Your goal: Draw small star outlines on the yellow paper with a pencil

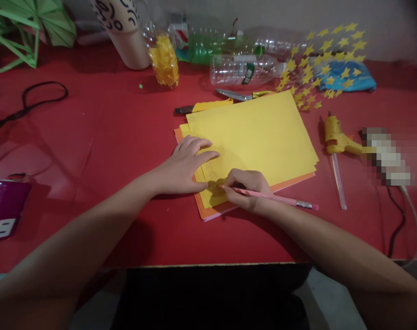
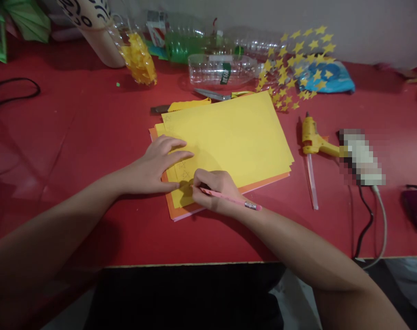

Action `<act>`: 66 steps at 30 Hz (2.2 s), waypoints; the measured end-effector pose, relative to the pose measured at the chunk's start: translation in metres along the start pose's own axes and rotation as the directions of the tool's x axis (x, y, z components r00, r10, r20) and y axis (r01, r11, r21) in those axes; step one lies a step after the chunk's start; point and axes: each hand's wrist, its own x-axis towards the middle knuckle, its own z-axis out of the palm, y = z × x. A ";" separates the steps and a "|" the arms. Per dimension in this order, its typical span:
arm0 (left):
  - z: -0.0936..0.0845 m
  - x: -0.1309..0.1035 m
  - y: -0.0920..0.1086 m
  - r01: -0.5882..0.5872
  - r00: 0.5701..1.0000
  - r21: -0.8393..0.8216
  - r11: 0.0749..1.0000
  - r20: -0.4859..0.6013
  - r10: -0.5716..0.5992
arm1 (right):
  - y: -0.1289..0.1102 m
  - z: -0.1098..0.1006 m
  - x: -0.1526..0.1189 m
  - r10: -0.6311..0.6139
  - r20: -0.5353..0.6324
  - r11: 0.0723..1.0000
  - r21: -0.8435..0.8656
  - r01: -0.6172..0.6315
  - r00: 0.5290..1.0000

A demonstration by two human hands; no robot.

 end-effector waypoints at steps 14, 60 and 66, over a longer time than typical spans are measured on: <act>0.001 0.000 -0.001 -0.001 1.000 -0.015 1.000 -0.005 0.001 | 0.000 0.000 0.001 -0.160 0.056 0.979 -0.117 0.166 0.985; 0.009 0.011 -0.050 0.135 0.905 -0.055 0.989 -0.400 -0.145 | 0.039 -0.027 0.017 -0.345 -0.064 0.806 -0.531 0.261 0.936; 0.010 0.012 -0.048 0.129 0.904 -0.063 0.990 -0.403 -0.144 | 0.036 -0.022 0.015 -0.263 -0.015 0.758 -0.621 0.197 0.965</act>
